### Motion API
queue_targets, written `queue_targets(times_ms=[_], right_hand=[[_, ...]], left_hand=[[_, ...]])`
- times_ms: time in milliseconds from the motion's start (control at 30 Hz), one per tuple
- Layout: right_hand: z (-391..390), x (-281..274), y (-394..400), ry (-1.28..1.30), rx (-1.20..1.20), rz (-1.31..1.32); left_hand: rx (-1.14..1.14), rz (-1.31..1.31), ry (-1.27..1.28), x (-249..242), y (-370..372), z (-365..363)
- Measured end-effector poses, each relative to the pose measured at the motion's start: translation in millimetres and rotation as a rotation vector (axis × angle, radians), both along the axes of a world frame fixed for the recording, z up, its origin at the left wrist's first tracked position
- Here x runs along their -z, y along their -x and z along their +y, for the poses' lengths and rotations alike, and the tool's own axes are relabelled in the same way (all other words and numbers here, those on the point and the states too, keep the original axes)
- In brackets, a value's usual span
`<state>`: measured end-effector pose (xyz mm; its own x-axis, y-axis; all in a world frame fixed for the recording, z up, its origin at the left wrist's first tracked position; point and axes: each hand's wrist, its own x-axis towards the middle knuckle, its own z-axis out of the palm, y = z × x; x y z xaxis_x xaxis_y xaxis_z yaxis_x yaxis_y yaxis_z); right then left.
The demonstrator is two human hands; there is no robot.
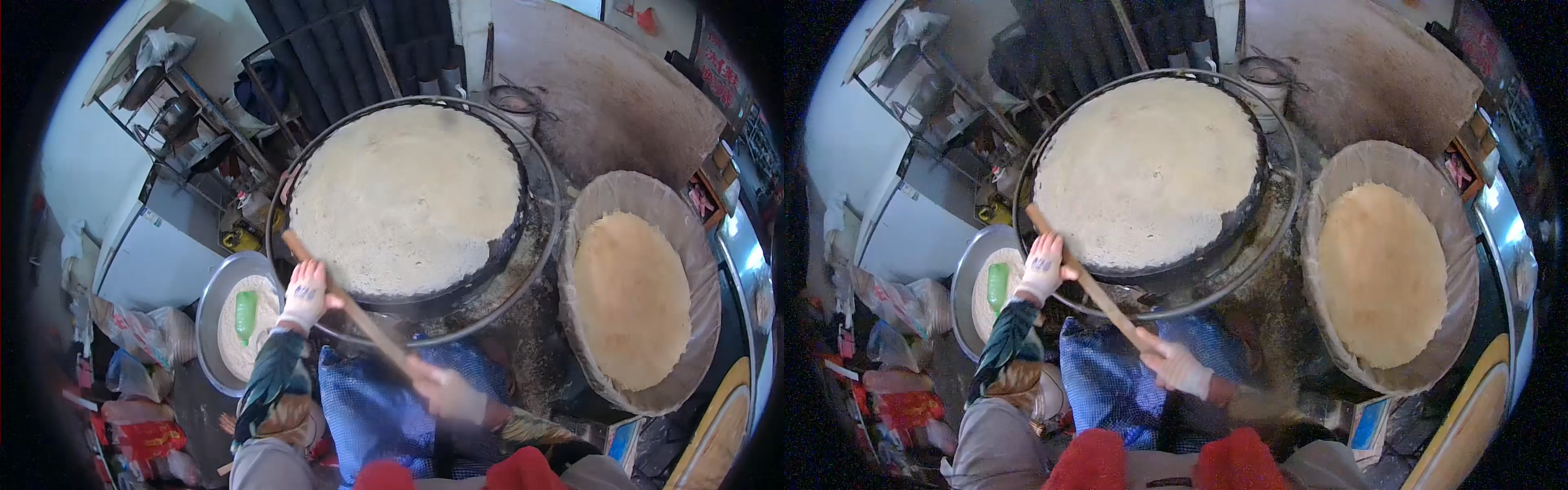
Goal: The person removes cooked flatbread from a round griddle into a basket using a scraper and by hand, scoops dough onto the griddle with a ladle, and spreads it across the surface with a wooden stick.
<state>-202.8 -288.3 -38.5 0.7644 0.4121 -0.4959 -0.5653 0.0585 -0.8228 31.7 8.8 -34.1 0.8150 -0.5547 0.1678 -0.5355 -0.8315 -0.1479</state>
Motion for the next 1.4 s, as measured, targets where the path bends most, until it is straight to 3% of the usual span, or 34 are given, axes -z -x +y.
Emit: queue_targets(times_ms=[100, 167, 233, 333, 367, 433, 500, 533, 567, 667, 767, 1100, 1233, 1333, 1400], right_hand=[[-20, -13, 19, 0.276, -0.169, -0.265], [-42, 28, 56, 0.169, -0.089, -0.204], [-82, -9, 92, 0.443, 0.045, -0.157], [-110, -19, 122, 0.310, 0.584, 0.034], [-115, -37, 114, 0.265, 0.741, 0.055], [-135, -48, 82, 0.304, 0.724, 0.153], [-164, -25, 53, -0.034, 0.602, 0.021], [-171, -27, 37, -0.233, 0.600, 0.066], [-174, -26, 22, -0.232, 0.600, 0.070], [-170, -19, -23, -0.604, 0.485, 0.259], [-145, -27, -63, -0.708, 0.375, 0.274], [-32, -38, -114, -0.511, 0.169, 0.314], [11, -2, -97, -0.108, 0.012, -0.022], [35, -19, -73, 0.110, -0.061, -0.044], [31, -12, -43, 0.254, -0.165, -0.212]], left_hand=[[-0.016, -0.067, -0.036, 12, 52, 12], [0.056, -0.018, 0.130, -6, 69, -39], [0.225, -0.024, 0.211, -29, 58, -125], [0.575, 0.046, 0.375, -44, 20, -266], [0.673, -0.067, 0.422, -37, 4, -307], [0.638, 0.134, 0.056, -6, -34, -368], [0.512, 0.149, -0.092, -2, -72, -390], [0.482, 0.159, -0.089, -3, -92, -386], [0.482, 0.163, -0.088, -5, -104, -377], [0.352, 0.165, 0.020, -5, -139, -333], [0.278, 0.143, 0.059, -3, -168, -279], [0.067, 0.041, 0.134, 1, -162, -80], [-0.028, 0.074, 0.134, -9, -112, -6], [-0.075, 0.072, 0.142, -7, -54, 43], [-0.090, 0.036, 0.089, 6, 1, 64]])
